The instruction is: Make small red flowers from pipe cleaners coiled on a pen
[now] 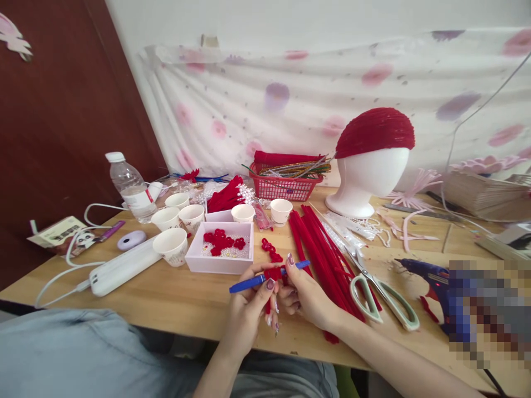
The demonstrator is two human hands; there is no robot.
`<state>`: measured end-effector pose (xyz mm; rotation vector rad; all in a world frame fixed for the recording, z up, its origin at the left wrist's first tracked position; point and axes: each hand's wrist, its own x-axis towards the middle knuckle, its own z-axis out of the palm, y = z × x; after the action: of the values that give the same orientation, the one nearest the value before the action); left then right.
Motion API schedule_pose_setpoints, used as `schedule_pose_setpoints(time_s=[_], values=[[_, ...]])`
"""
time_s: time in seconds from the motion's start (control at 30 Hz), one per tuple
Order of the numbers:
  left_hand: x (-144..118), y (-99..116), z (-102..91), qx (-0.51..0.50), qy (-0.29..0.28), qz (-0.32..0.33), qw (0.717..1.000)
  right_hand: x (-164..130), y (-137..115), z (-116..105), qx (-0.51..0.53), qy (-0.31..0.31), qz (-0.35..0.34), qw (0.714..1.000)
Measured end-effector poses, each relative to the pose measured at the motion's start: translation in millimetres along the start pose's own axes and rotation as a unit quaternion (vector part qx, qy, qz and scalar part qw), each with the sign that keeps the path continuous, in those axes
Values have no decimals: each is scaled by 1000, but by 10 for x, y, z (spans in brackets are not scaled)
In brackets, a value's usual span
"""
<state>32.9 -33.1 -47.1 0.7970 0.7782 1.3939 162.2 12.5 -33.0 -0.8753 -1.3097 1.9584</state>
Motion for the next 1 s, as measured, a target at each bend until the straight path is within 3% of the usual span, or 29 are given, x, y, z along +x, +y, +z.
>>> schedule_pose_setpoints(time_s=[0.3, 0.43, 0.63, 0.87, 1.0], values=[[0, 27, 12, -4, -23, -6, 1000, -21, 23, -19, -30, 0, 21, 999], [29, 31, 32, -47, 11, 16, 999, -45, 10, 14, -7, -11, -13, 1000], [42, 34, 40, -89, 24, 31, 995, -75, -37, 105, -33, 95, -111, 989], [49, -38, 12, -17, 15, 49, 999, -16, 85, 46, -103, 57, -62, 991], [41, -7, 1, -38, -5, 23, 999, -19, 61, 50, -62, 56, -48, 995]])
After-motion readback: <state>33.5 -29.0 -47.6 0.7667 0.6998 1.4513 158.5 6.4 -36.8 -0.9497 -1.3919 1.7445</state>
